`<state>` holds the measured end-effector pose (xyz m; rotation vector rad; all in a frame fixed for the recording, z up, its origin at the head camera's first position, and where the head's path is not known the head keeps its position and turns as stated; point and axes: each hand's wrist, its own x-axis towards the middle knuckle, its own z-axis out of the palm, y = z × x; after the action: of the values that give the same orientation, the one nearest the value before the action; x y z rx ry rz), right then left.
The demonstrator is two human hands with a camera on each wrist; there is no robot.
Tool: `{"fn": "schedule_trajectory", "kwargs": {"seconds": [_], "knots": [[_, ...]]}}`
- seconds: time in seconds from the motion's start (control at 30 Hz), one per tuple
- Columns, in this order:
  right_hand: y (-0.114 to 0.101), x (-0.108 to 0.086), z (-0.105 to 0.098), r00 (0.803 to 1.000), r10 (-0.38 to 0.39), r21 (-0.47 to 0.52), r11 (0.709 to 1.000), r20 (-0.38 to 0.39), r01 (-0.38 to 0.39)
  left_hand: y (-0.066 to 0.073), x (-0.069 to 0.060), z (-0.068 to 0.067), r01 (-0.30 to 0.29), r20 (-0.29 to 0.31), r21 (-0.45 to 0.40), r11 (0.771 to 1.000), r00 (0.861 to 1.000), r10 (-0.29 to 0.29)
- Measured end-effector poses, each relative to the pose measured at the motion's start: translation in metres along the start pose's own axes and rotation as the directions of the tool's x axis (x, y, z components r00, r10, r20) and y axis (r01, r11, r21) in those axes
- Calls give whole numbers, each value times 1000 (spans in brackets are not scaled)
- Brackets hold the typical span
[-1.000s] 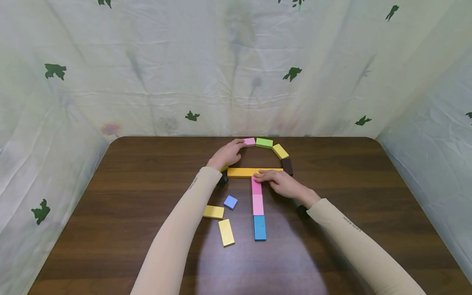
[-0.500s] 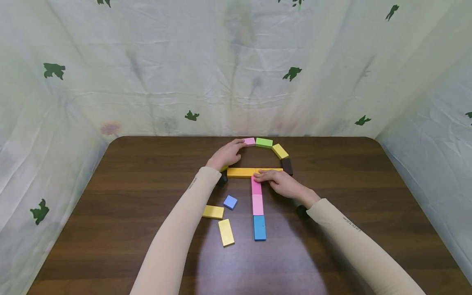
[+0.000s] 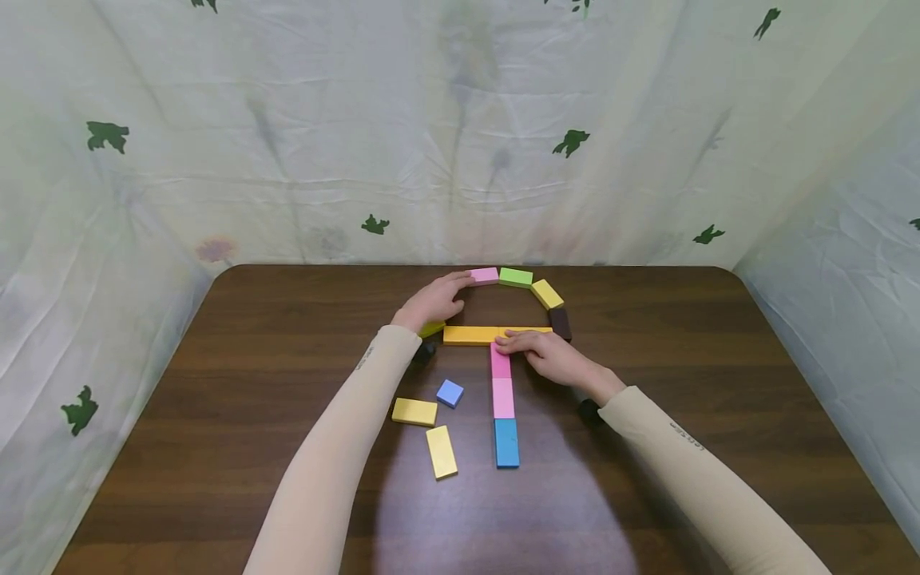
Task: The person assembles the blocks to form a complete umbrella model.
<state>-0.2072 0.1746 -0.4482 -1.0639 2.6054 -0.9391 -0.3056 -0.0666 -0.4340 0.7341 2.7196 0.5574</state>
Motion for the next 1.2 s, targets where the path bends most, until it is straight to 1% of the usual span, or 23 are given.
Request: {"fn": "schedule_trajectory", "kwargs": {"seconds": [0.13,0.27,0.37,0.6,0.67,0.8,0.9,1.0,1.2], "knots": [[0,0,0,1000,-1,1,1000,2,1,-6,-6,-3,-2,-9,-35,999,1000,2],[-1,-1,-1,1000,1,5,1000,3,-1,-11,-15,-6,-32,-35,-52,998,999,30],[0,-1,-1,1000,7,6,1000,4,-7,-13,-24,-8,-57,-46,-55,997,997,55],[1,0,0,1000,0,0,1000,0,0,-18,-46,-13,-95,-34,-51,994,995,93],[2,0,1,1000,5,2,1000,-1,-5,-19,-53,-14,-117,-40,-54,992,993,114],[2,0,0,999,34,11,999,4,-34,-22,-65,-14,-144,-55,-54,988,988,141],[2,0,0,999,39,8,999,6,-39,-24,-73,-13,-132,-50,-55,990,990,130],[1,0,0,1000,23,0,1000,2,-23,-26,-80,-12,-136,-43,-64,989,990,133],[-1,0,0,1000,14,5,1000,-3,-14,-32,-87,-10,-165,-45,-63,984,986,163]]}}
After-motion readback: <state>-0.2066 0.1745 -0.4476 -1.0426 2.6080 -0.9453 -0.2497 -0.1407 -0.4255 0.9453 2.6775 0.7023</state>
